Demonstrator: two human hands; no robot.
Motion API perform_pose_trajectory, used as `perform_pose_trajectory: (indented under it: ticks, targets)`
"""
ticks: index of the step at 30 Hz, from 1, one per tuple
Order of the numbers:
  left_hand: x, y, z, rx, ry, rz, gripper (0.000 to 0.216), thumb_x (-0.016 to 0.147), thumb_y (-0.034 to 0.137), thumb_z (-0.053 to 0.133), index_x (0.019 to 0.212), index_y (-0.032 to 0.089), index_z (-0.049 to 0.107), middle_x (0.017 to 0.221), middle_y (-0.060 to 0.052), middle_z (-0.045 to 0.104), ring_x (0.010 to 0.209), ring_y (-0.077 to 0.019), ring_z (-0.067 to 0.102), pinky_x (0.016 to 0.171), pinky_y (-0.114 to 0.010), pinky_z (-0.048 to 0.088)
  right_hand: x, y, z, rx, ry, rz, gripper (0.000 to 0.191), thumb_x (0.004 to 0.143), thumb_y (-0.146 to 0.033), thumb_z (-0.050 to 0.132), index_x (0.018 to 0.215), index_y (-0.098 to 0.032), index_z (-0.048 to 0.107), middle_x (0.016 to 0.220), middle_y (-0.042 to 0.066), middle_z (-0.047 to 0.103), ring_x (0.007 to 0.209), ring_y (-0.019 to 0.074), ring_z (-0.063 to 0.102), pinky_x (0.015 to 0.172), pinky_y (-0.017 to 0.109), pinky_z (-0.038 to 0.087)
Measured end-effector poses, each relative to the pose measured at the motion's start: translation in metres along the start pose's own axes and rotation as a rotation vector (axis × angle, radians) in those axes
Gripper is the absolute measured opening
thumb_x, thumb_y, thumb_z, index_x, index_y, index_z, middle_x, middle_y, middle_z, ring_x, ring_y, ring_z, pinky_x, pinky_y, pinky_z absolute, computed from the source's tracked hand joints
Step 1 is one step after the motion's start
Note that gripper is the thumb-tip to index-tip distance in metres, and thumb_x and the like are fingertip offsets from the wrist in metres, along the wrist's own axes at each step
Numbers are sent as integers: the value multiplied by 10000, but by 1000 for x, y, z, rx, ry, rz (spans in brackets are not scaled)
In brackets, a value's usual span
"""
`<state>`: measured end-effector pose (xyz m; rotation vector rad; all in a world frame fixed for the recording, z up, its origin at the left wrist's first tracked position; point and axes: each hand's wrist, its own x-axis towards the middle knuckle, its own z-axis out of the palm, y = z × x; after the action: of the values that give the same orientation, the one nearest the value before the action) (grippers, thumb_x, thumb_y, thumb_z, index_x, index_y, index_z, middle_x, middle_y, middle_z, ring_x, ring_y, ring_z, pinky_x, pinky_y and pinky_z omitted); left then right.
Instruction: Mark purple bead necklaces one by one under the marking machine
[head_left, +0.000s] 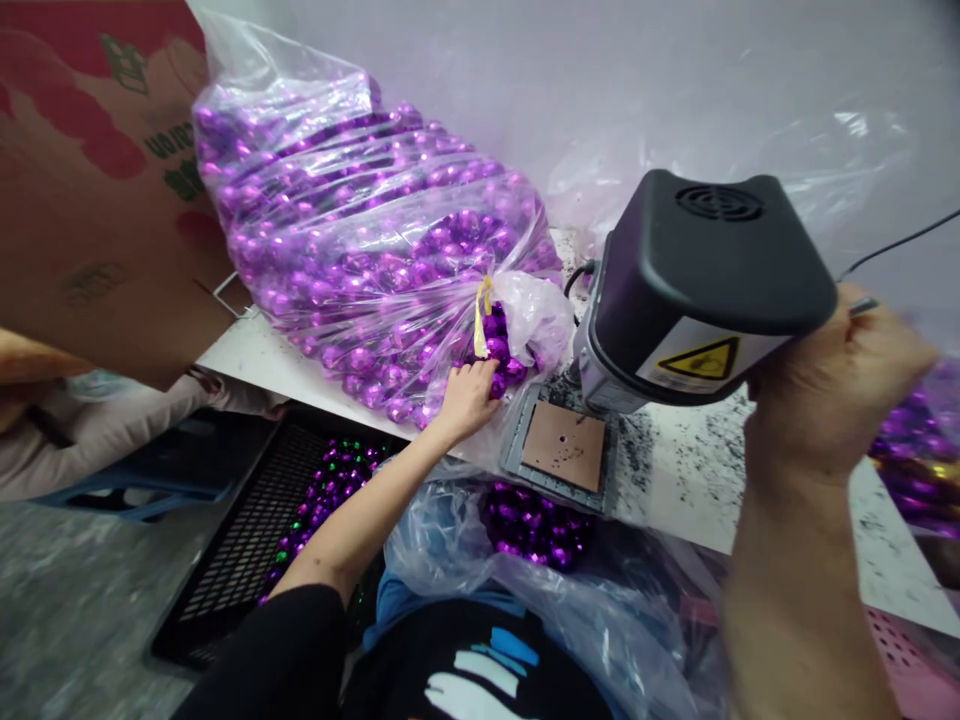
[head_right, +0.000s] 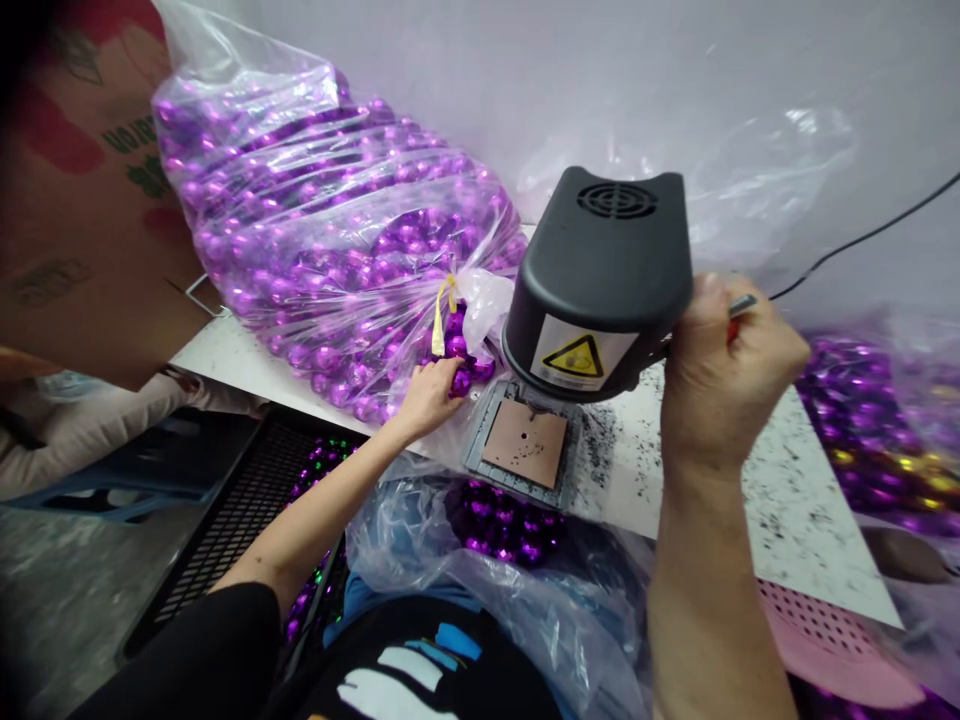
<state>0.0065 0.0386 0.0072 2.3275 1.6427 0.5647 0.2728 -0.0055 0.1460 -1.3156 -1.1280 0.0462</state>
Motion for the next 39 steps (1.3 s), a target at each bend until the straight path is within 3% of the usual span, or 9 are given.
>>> perform_pose_trajectory:
  ticks: [3, 7, 15, 19, 23, 29, 31, 35, 39]
  targets:
    - [-13, 8, -11, -406, 72, -17, 578, 762, 261, 766, 1288, 210, 533, 1211, -83, 664, 1088, -244, 637, 948, -399, 496, 0, -1, 0, 7, -13, -6, 563, 859, -596, 508, 627, -95, 399, 545, -2, 299, 541, 2, 307, 541, 183, 241]
    - [-32, 20, -11, -815, 20, -45, 588, 743, 325, 797, 1273, 211, 568, 1152, -70, 692, 966, -194, 674, 838, -331, 552, 0, -4, 1, 19, 0, -52, 540, 877, -551, 486, 628, -93, 342, 584, 0, 301, 574, -15, 293, 564, 179, 229]
    - [-49, 26, 17, -1897, -355, -429, 449, 832, 423, 727, 1159, 124, 656, 1148, -153, 717, 913, -193, 709, 745, -265, 530, -1, -8, 2, 59, -17, 8, 561, 841, -613, 499, 638, -110, 356, 552, -24, 259, 541, 17, 380, 530, 177, 301]
    - [-55, 28, 22, -2147, -478, -521, 383, 918, 362, 612, 1181, 88, 656, 1200, -171, 700, 871, -175, 710, 771, -264, 534, -1, -7, 2, 40, -2, -21, 585, 848, -616, 497, 615, -111, 319, 551, -21, 278, 534, 0, 320, 522, 174, 260]
    - [-58, 30, 25, -2173, -510, -559, 387, 929, 337, 579, 1217, 84, 634, 1236, -184, 682, 918, -201, 709, 780, -282, 531, 0, -3, 3, 23, 8, -43, 591, 850, -613, 504, 616, -114, 292, 567, -19, 252, 557, -14, 267, 531, 175, 208]
    - [-59, 31, 32, -2037, -502, -516, 484, 890, 454, 635, 1248, 128, 615, 1189, -155, 694, 902, -194, 701, 779, -296, 527, 1, -1, 2, 25, 7, -52, 575, 869, -604, 512, 660, -79, 407, 590, -18, 296, 570, -26, 285, 542, 167, 217]
    - [-59, 34, 36, -1854, -413, -457, 503, 844, 480, 695, 1211, 142, 630, 1150, -133, 704, 916, -201, 698, 803, -312, 536, 1, -2, 3, 30, 4, -60, 566, 883, -591, 502, 685, -64, 445, 603, -16, 341, 575, -29, 323, 553, 157, 244]
    - [-57, 45, 45, -1236, -67, -188, 606, 743, 426, 814, 1264, 201, 601, 1257, -90, 667, 1127, -235, 642, 1024, -398, 490, 0, -4, 3, 36, 2, -50, 552, 905, -562, 475, 735, -38, 502, 640, -5, 420, 603, -28, 381, 590, 143, 286]
    - [-52, 54, 57, -828, 61, 49, 594, 791, 402, 780, 1306, 201, 562, 1303, -113, 645, 1218, -269, 611, 1089, -466, 458, 0, -1, 3, 33, 5, -58, 566, 903, -567, 481, 726, -30, 511, 643, 1, 435, 611, -28, 367, 596, 146, 273]
